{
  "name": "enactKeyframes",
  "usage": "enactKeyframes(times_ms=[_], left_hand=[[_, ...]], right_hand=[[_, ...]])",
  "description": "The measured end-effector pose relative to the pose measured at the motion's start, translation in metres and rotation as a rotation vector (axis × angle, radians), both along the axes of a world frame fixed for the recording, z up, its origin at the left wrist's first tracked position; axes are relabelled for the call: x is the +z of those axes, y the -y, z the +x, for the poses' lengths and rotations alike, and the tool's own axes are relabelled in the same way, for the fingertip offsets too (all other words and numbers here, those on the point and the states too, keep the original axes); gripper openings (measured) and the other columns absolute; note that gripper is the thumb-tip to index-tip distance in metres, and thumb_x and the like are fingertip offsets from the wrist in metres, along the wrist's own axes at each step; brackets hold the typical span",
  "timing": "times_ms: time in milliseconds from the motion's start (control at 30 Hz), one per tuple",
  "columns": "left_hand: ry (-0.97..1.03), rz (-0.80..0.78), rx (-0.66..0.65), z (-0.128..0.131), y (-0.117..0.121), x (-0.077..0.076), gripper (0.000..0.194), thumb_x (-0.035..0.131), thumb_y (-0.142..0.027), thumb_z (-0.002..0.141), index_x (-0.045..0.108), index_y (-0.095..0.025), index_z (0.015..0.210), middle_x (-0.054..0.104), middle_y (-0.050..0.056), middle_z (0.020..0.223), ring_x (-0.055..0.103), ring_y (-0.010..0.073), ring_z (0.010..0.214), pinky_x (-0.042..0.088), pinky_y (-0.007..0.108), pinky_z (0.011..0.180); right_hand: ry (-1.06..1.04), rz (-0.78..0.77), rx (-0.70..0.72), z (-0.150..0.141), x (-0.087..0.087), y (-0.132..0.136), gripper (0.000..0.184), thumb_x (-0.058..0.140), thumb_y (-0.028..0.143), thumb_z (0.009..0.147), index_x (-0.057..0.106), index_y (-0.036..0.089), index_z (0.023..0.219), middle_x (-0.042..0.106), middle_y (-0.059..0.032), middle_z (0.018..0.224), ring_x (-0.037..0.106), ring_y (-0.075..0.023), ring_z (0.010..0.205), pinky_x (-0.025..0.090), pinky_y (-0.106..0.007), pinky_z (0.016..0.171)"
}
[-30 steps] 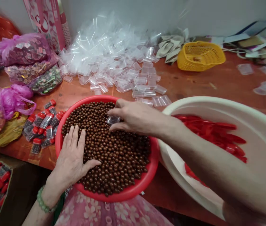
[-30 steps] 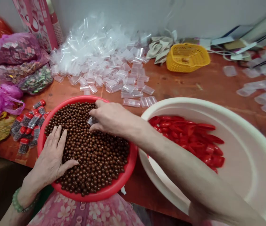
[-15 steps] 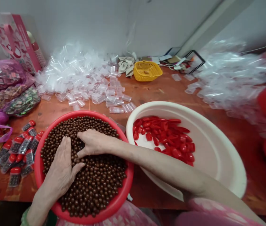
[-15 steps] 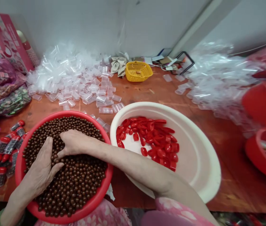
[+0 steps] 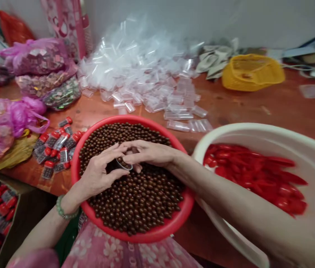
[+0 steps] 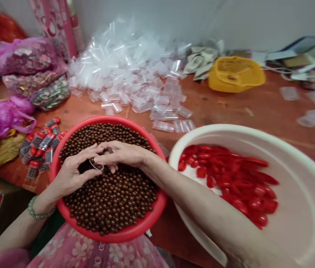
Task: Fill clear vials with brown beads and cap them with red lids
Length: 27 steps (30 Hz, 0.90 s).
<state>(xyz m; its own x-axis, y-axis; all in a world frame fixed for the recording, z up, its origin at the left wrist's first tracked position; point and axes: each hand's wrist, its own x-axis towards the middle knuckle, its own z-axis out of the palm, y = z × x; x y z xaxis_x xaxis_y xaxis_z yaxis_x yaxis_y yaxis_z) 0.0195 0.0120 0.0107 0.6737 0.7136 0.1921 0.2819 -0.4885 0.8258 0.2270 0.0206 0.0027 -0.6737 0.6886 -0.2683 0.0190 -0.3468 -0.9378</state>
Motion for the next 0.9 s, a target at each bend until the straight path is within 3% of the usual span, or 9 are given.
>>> enactKeyframes(times_ms=[133,267,367,467,633,767,900], left_hand=[[0.087,-0.139,0.055,-0.001,0.004,0.004,0.015,0.068,-0.020,0.085,0.066,-0.017,0.100,0.066,0.011,0.129,0.051,0.0260,0.134,0.038,0.043,0.115],[0.159,-0.241,0.144,-0.002,0.008,0.017,0.013,0.061,-0.021,0.089,0.061,-0.016,0.102,0.069,0.009,0.114,0.065,0.0197,0.108,0.049,0.035,0.097],[0.153,-0.294,0.135,-0.005,0.009,0.022,0.012,0.059,-0.021,0.090,0.060,-0.016,0.101,0.070,0.006,0.098,0.067,0.0158,0.092,0.052,0.029,0.085],[0.243,-0.407,0.132,-0.008,0.007,0.022,0.015,0.062,-0.026,0.088,0.058,-0.016,0.099,0.069,0.005,0.094,0.067,0.0154,0.087,0.052,0.027,0.080],[0.279,-0.579,0.087,-0.012,0.003,0.021,0.020,0.067,-0.026,0.084,0.059,-0.015,0.099,0.070,0.005,0.092,0.067,0.0148,0.083,0.052,0.027,0.077],[0.285,-0.587,0.075,-0.015,0.004,0.025,0.023,0.070,-0.021,0.079,0.061,-0.015,0.100,0.069,0.004,0.093,0.066,0.0131,0.082,0.051,0.024,0.077],[0.276,-0.570,0.080,-0.017,0.005,0.023,0.029,0.073,-0.021,0.076,0.061,-0.015,0.102,0.067,0.003,0.092,0.064,0.0127,0.082,0.049,0.023,0.076]], right_hand=[[0.033,-0.027,-0.005,-0.001,0.006,0.004,0.052,0.064,0.060,0.080,0.060,0.014,0.103,0.060,0.0012,0.072,0.056,-0.0077,0.054,0.047,-0.021,0.053],[0.294,0.130,-0.068,0.004,0.021,0.013,0.051,0.052,0.059,0.089,0.062,0.015,0.114,0.065,-0.0031,0.083,0.061,-0.0114,0.062,0.049,-0.023,0.054],[0.561,0.377,-0.117,0.010,0.027,0.020,0.045,0.052,0.052,0.091,0.066,0.018,0.117,0.070,-0.0079,0.104,0.067,-0.0190,0.086,0.054,-0.034,0.077],[0.666,0.540,-0.170,0.013,0.031,0.027,0.037,0.056,0.046,0.090,0.070,0.017,0.108,0.072,-0.0087,0.109,0.065,-0.0243,0.101,0.049,-0.040,0.092],[0.506,0.657,-0.331,0.007,0.053,0.036,0.025,0.062,0.036,0.088,0.070,0.018,0.103,0.072,-0.0049,0.095,0.066,-0.0174,0.083,0.052,-0.029,0.074],[0.393,0.726,-0.260,-0.005,0.070,0.036,0.022,0.069,0.029,0.084,0.069,0.019,0.103,0.068,-0.0005,0.084,0.062,-0.0123,0.070,0.050,-0.024,0.065],[0.352,0.733,-0.227,-0.015,0.073,0.031,0.023,0.071,0.026,0.083,0.067,0.017,0.104,0.067,-0.0006,0.086,0.060,-0.0110,0.069,0.048,-0.023,0.063]])
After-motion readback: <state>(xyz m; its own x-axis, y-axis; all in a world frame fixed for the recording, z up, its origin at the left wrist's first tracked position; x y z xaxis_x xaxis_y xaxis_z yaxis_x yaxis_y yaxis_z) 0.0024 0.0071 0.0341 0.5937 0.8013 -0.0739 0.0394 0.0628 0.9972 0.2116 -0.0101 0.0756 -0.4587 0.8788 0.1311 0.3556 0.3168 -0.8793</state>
